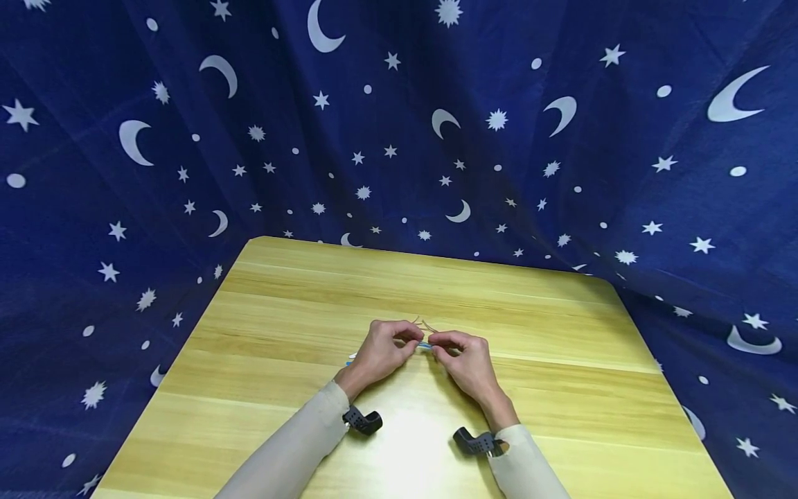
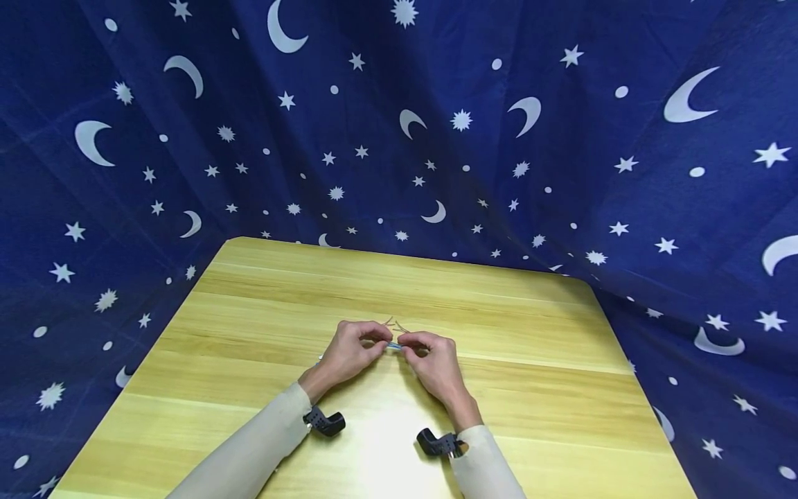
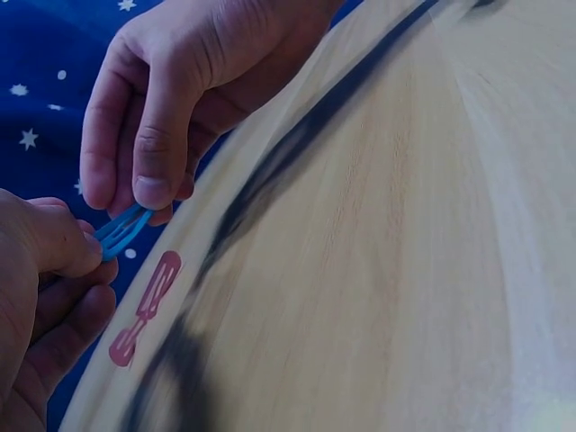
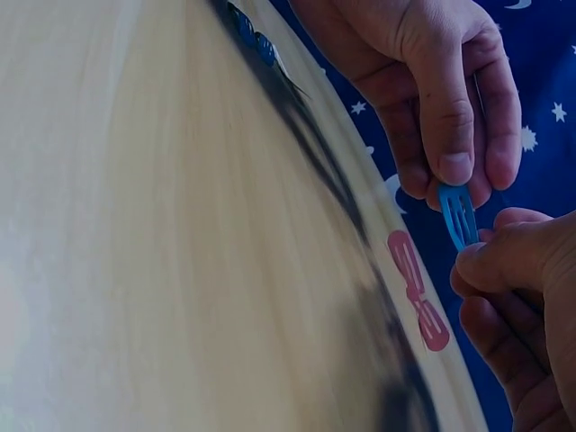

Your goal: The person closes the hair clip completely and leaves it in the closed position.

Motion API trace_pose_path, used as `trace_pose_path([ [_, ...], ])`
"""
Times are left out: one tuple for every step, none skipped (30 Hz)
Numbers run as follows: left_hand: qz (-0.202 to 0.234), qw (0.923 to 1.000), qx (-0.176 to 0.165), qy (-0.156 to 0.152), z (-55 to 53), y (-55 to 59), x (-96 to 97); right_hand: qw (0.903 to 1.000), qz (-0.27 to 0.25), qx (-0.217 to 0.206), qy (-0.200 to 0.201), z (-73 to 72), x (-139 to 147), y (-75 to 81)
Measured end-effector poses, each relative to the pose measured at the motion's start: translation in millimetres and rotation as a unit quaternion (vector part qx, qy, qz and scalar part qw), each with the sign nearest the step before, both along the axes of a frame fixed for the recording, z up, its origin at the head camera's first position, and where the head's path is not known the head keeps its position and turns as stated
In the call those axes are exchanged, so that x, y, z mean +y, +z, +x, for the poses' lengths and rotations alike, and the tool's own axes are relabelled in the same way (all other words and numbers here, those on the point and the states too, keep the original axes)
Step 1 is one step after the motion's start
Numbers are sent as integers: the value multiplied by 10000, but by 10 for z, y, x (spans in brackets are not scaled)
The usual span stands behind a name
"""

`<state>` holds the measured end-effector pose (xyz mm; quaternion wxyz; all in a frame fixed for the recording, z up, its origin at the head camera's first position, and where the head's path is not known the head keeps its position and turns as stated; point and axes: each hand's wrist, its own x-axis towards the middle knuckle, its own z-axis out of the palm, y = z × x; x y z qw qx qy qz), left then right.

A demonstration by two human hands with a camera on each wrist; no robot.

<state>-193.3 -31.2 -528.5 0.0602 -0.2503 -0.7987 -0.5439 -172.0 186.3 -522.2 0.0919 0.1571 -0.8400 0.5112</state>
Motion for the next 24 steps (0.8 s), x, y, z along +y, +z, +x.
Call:
trace_pose_path([
  [-8,10000,-7,8,2,0,-4,10000,-7,13,9,1,-4,1],
  [-19,10000,-18,15,3,1,-8,10000,-13,24,14,1,-7,0],
  [-33,10000,-26,22,4,0,-11,10000,-10,33,14,1,-10,-1],
  [-43,10000,-24,27,4,-1,-15,10000,-13,41,16,1,-14,0],
  [-61,10000,-26,32,4,-2,-18,10000,-3,49,15,1,-18,0],
  [-77,10000,-28,37,5,-5,-22,10000,0,61,16,0,-21,0],
  [-98,9999,-35,47,5,-8,-25,10000,-1,71,14,0,-24,0],
  [-118,9999,-42,62,6,-11,-28,10000,10,75,7,-1,-28,0],
  [-139,9999,-49,76,7,-14,-31,10000,18,77,4,-1,-31,1],
  [-155,9998,-55,91,8,-18,-34,10000,26,75,4,0,-35,3],
  [-166,9998,-64,103,9,-21,-37,10000,36,71,4,-1,-37,3],
  [-170,9998,-68,107,10,-25,-39,10000,32,67,11,-2,-38,3],
  [-174,9998,-68,110,11,-28,-41,10000,41,56,17,-2,-40,2],
  [-170,9998,-57,109,12,-31,-43,10000,52,44,20,-3,-41,2],
  [-159,9998,-45,101,12,-34,-45,10000,60,34,25,-4,-42,1],
  [-137,9999,-31,95,11,-37,-47,10000,72,41,26,-6,-41,-3],
  [-125,9999,-13,87,11,-40,-48,10000,79,38,25,-7,-40,-5],
  [-113,9999,2,81,10,-42,-50,9999,92,31,29,-8,-39,-8],
  [-101,9999,18,83,10,-44,-52,9999,117,21,29,-9,-39,-11],
  [-86,9999,36,81,9,-46,-55,9999,129,15,39,-9,-38,-14],
  [-75,9999,46,83,7,-47,-57,9999,142,9,56,-9,-36,-18],
  [-68,9999,50,84,6,-50,-59,9999,145,1,74,-8,-35,-23],
  [-67,9999,53,81,5,-52,-62,9999,142,-23,96,-7,-36,-24],
  [-62,9999,50,81,4,-54,-65,9998,129,-39,121,-5,-35,-28],
])
